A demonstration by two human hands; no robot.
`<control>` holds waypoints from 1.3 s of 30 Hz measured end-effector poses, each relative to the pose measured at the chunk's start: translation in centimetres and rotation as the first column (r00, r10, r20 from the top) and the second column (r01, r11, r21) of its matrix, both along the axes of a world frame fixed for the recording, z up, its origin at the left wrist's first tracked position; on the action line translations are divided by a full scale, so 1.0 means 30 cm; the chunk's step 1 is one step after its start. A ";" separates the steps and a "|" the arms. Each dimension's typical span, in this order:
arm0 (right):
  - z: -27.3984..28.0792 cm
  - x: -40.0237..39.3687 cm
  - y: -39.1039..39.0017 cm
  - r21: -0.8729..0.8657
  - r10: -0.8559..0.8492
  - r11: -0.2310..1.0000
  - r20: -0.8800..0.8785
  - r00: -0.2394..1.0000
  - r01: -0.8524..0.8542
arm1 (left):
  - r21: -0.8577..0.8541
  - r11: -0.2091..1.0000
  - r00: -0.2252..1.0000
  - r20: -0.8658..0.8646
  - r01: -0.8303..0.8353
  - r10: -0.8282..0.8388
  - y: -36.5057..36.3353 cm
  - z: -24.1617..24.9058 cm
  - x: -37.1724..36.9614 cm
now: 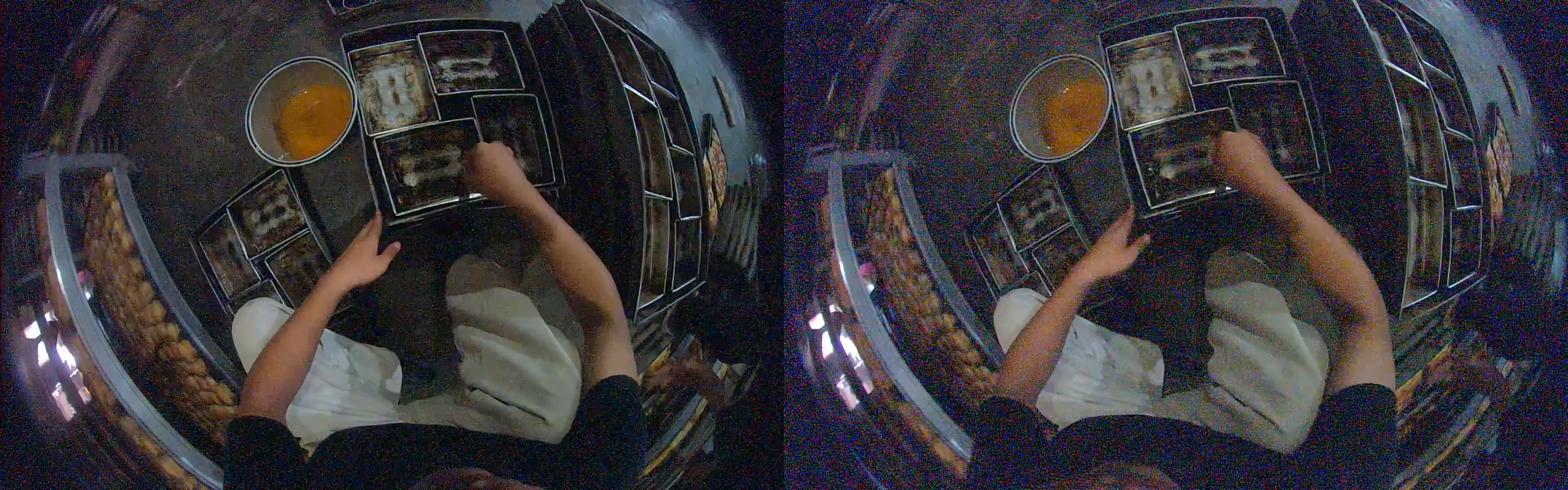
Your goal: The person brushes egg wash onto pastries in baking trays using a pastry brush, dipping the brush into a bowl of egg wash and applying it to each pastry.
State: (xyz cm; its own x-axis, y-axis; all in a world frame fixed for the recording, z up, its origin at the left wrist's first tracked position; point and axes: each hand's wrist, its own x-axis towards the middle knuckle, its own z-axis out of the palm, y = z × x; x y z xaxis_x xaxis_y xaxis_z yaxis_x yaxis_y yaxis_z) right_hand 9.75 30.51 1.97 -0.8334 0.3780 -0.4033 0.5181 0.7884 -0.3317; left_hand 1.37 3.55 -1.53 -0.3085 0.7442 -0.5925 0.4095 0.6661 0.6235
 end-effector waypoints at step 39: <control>0.128 -0.232 0.165 0.024 0.109 0.994 -0.325 0.940 -0.107 | 0.130 0.985 0.948 -0.283 -0.111 0.144 0.026 0.001 -0.086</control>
State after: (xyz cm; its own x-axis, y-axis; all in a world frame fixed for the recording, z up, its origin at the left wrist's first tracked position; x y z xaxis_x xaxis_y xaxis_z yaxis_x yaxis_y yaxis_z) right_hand 2.79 35.46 5.80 -0.9545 0.2803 -0.1015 0.2948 0.8360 -0.4629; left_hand -1.22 4.34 -1.51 -0.5512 0.7433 -0.3791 0.4996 0.6579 0.5635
